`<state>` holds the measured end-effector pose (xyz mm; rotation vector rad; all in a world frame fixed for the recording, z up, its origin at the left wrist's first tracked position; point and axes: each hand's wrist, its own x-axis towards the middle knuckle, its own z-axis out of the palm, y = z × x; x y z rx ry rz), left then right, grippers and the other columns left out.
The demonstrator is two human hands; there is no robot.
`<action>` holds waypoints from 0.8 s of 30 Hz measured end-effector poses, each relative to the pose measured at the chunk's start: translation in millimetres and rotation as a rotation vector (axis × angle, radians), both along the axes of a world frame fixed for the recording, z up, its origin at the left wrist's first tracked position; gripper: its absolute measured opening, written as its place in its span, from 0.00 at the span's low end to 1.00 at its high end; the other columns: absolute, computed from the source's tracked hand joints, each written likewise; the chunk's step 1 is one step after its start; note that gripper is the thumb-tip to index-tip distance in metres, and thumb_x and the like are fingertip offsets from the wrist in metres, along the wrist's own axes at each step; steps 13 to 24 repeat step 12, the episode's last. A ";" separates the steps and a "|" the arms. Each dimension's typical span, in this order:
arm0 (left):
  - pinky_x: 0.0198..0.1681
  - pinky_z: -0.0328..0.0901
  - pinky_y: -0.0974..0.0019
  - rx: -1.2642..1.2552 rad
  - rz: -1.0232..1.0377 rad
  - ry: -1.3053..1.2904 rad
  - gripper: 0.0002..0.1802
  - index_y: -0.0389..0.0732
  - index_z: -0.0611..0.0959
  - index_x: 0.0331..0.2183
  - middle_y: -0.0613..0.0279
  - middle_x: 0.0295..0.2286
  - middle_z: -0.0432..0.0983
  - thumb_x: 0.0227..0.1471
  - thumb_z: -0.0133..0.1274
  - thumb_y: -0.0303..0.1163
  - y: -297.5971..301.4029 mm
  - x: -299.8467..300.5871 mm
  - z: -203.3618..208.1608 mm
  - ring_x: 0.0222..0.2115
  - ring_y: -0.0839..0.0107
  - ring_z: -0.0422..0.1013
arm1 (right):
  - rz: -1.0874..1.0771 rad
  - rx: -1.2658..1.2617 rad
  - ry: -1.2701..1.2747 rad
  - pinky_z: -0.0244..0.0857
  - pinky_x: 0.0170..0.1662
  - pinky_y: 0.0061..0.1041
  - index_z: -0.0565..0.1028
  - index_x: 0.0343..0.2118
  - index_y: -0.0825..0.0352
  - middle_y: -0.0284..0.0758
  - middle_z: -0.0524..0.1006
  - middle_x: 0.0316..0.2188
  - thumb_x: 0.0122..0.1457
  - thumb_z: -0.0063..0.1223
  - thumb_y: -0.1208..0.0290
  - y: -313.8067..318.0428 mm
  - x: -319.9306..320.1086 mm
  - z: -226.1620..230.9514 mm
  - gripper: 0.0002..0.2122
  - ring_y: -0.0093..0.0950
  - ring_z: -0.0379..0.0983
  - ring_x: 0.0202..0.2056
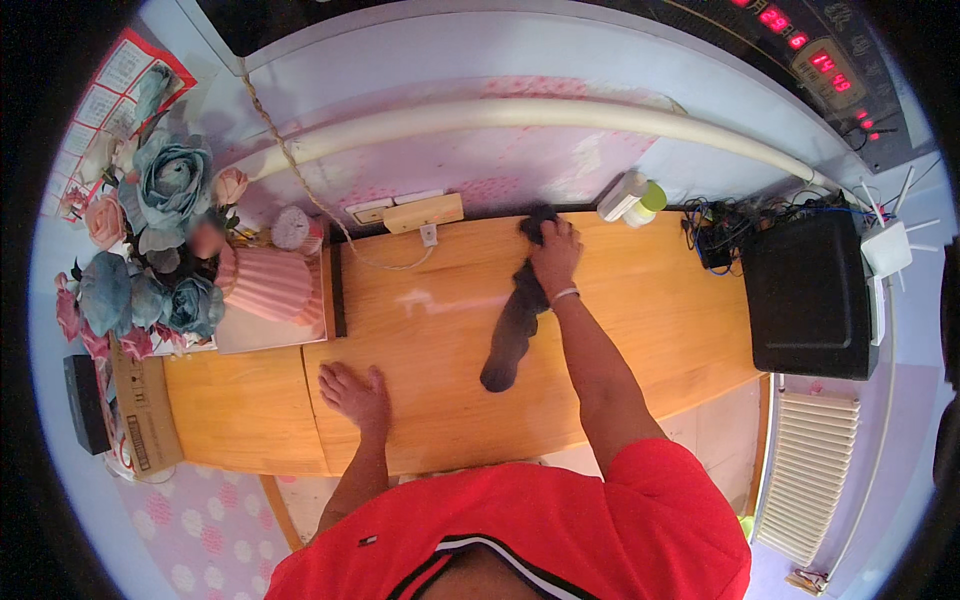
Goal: The person wipes a wooden door and a patterned wall with a dark cloth. They then move to a wooden dresser, wiping the surface and a wall-mounted pipe while temporarily moving a flower arrangement aside to clean underneath.
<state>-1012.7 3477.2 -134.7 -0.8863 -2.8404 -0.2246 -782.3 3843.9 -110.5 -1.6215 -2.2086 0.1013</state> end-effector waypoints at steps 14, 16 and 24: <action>0.66 0.39 0.43 -0.014 0.021 0.022 0.47 0.32 0.60 0.61 0.46 0.64 0.50 0.52 0.52 0.55 1.4 -3.6 -13.1 0.64 0.46 0.45 | 0.253 -0.148 0.100 0.61 0.51 0.52 0.72 0.45 0.61 0.42 0.69 0.52 0.44 0.61 0.59 -108.2 56.3 25.9 0.24 0.48 0.64 0.52; 0.66 0.39 0.43 -0.014 0.021 0.022 0.47 0.32 0.60 0.61 0.46 0.64 0.50 0.52 0.52 0.55 1.4 -3.6 -13.1 0.64 0.46 0.45 | 0.253 -0.148 0.100 0.61 0.51 0.52 0.72 0.45 0.61 0.42 0.69 0.52 0.44 0.61 0.59 -108.2 56.3 25.9 0.24 0.48 0.64 0.52; 0.66 0.39 0.43 -0.014 0.021 0.022 0.47 0.32 0.60 0.61 0.46 0.64 0.50 0.52 0.52 0.55 1.4 -3.6 -13.1 0.64 0.46 0.45 | 0.253 -0.148 0.100 0.61 0.51 0.52 0.72 0.45 0.61 0.42 0.69 0.52 0.44 0.61 0.59 -108.2 56.3 25.9 0.24 0.48 0.64 0.52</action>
